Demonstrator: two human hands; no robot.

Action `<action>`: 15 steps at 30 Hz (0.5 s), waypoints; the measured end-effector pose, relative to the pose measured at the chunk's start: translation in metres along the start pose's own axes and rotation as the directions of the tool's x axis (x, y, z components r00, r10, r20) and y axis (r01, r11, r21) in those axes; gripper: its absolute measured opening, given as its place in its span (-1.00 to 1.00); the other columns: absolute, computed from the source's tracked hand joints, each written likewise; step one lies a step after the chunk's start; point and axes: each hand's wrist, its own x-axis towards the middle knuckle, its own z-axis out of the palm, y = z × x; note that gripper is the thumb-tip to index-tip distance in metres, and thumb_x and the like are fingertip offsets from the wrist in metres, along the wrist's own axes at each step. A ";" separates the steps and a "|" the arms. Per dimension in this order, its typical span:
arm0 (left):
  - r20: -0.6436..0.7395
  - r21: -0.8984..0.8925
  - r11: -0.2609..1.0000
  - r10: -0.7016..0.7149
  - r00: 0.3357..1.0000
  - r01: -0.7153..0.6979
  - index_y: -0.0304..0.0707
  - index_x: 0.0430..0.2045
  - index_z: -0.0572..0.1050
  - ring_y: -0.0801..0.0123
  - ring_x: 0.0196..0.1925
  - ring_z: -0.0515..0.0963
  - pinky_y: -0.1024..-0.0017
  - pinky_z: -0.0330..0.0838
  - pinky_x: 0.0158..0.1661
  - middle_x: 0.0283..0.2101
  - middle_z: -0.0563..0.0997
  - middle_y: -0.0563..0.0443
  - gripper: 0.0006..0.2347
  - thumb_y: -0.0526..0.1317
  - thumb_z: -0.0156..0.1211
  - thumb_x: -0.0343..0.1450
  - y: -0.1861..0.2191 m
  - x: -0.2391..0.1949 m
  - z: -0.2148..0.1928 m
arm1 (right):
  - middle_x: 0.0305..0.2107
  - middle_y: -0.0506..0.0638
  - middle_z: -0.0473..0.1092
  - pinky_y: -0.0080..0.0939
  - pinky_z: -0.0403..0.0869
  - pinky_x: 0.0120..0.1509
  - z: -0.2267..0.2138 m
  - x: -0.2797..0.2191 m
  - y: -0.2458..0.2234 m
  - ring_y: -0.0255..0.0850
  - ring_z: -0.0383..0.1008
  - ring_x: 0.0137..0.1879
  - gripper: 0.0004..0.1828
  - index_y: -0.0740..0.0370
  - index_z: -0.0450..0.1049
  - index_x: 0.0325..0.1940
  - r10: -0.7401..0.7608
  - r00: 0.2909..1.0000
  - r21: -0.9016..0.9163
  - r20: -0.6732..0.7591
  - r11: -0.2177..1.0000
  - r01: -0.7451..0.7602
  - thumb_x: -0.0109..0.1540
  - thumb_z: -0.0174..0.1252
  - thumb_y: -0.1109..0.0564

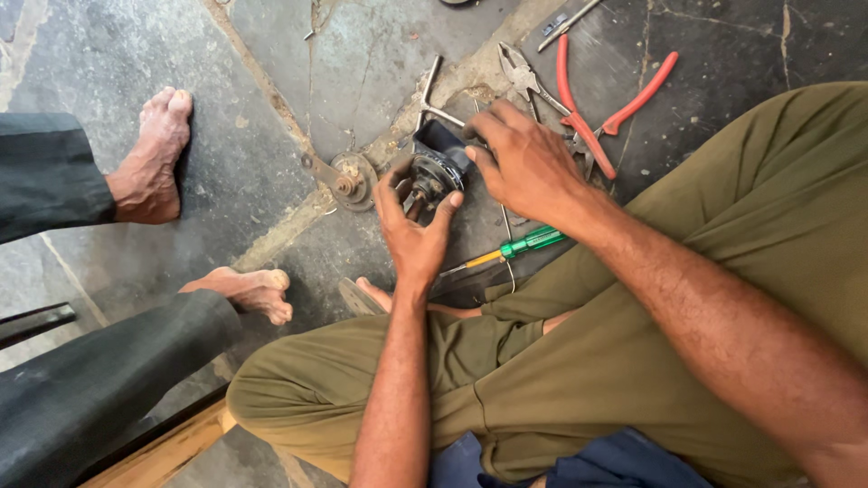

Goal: The person sits on the floor and uses pliers to repeatedly strike and adjust a small mechanical component. They rotate the part to access different areas and continue the process of shaping or loosening it with the tool.

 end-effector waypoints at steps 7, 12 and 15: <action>-0.081 0.145 0.989 0.037 0.996 -0.025 -0.38 0.09 0.36 0.22 0.09 0.58 0.32 0.61 0.06 0.10 0.43 -0.12 -0.37 -0.25 0.64 0.20 0.007 0.000 -0.001 | -0.13 0.19 0.45 0.15 0.45 -0.04 -0.004 0.002 -0.005 0.18 0.51 -0.05 -0.70 0.26 0.48 0.04 0.005 1.000 0.061 0.019 0.998 -0.006 0.30 0.20 0.06; -0.072 0.122 0.991 0.057 0.996 -0.048 -0.36 0.09 0.37 0.21 0.07 0.57 0.32 0.63 0.02 0.08 0.43 -0.12 -0.37 -0.24 0.63 0.18 0.008 -0.001 0.000 | -0.28 0.15 0.51 0.06 0.47 -0.09 -0.005 0.006 -0.005 0.04 0.56 -0.19 -0.55 0.23 0.46 0.08 0.150 0.970 0.195 0.189 0.963 -0.186 0.21 0.29 -0.05; -0.041 0.093 0.995 0.053 0.998 -0.049 -0.34 0.09 0.37 0.22 0.07 0.59 0.34 0.64 0.01 0.08 0.43 -0.11 -0.37 -0.22 0.62 0.19 0.008 0.000 -0.002 | -0.20 0.16 0.50 0.05 0.48 -0.07 -0.003 0.006 -0.003 0.04 0.57 -0.16 -0.50 0.27 0.46 0.07 0.001 0.995 0.211 0.101 0.977 -0.022 0.16 0.33 -0.04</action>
